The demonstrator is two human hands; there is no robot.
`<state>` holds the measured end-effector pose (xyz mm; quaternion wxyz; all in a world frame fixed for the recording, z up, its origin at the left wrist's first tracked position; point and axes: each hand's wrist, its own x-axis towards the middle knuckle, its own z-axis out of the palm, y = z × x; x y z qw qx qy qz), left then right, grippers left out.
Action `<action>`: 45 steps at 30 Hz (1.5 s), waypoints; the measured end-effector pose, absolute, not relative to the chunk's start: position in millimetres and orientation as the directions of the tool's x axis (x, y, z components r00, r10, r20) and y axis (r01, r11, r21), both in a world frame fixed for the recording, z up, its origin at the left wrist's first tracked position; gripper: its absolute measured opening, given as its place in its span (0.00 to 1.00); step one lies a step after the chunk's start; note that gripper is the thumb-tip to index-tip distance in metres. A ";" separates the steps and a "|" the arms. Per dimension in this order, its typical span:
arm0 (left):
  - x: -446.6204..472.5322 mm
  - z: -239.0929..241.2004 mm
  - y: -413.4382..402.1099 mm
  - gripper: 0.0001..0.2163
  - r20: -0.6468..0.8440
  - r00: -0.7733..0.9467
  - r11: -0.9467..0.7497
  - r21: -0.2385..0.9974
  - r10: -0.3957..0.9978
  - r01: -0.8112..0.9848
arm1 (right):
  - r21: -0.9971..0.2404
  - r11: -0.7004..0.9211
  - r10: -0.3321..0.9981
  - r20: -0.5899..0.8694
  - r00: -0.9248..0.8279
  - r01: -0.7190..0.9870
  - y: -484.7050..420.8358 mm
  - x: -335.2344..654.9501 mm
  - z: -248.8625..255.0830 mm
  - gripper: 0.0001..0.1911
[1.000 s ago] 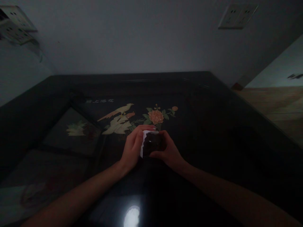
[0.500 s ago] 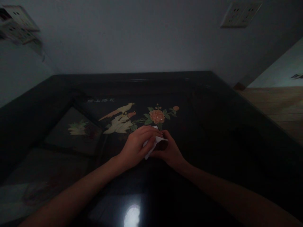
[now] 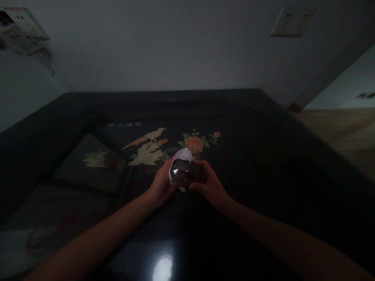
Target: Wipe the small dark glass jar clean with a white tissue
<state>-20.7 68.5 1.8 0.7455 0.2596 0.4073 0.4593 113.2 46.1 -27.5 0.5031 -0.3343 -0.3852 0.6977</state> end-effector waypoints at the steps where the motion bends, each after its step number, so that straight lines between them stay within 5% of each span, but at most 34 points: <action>1: -19.9 3.3 67.2 0.15 -0.367 0.231 0.434 0.763 0.901 -0.479 | -0.875 -0.194 0.960 -0.076 -0.270 -0.444 46.2 112.9 -27.7 0.35; 5: -19.6 3.6 56.7 0.15 -0.263 0.043 0.258 0.884 0.964 -0.389 | -0.890 -0.165 0.967 -0.061 -0.247 -0.426 45.8 113.1 -27.0 0.33; 10: -22.4 0.6 43.9 0.19 0.096 0.027 -0.097 0.995 0.995 0.007 | -0.919 -0.116 0.986 -0.061 -0.155 -0.376 45.3 114.2 -24.1 0.32; 15: -26.8 -0.3 45.0 0.17 0.495 0.248 -0.554 0.750 0.833 0.362 | -0.925 -0.110 0.993 -0.087 -0.080 -0.364 45.9 114.0 -20.8 0.30; 19: -31.1 -2.0 50.7 0.17 0.612 0.408 -0.734 0.523 0.677 0.434 | -0.930 -0.151 0.986 -0.120 -0.111 -0.334 45.8 114.3 -18.4 0.29; 24: -30.8 1.3 51.3 0.15 0.534 0.271 -0.597 0.740 0.801 0.308 | -0.921 -0.143 0.985 -0.097 -0.141 -0.363 45.6 114.9 -20.7 0.29; 28: -26.9 2.0 52.9 0.17 0.205 0.095 -0.210 0.976 0.974 0.049 | -0.916 -0.153 0.979 -0.089 -0.184 -0.370 44.6 114.9 -21.4 0.32; 32: -22.8 -0.1 56.9 0.18 -0.191 0.030 0.191 0.938 0.981 -0.289 | -0.916 -0.162 0.971 -0.080 -0.227 -0.368 43.5 114.4 -22.0 0.33; 35: -21.7 1.1 55.7 0.18 -0.247 0.035 0.244 0.913 0.968 -0.327 | -0.915 -0.146 0.970 -0.058 -0.235 -0.377 43.4 114.0 -22.6 0.33; 39: -24.2 5.2 49.4 0.17 0.107 0.036 -0.107 0.994 0.994 0.000 | -0.914 -0.138 0.971 -0.048 -0.236 -0.380 43.9 114.0 -22.5 0.33; 42: -28.5 5.9 48.6 0.15 0.462 0.176 -0.494 0.827 0.869 0.268 | -0.915 -0.138 0.974 -0.057 -0.217 -0.380 44.0 114.1 -20.6 0.32; 45: -33.8 4.5 52.6 0.13 0.610 0.352 -0.705 0.618 0.710 0.349 | -0.932 -0.122 0.977 -0.052 -0.208 -0.340 43.4 114.6 -17.6 0.30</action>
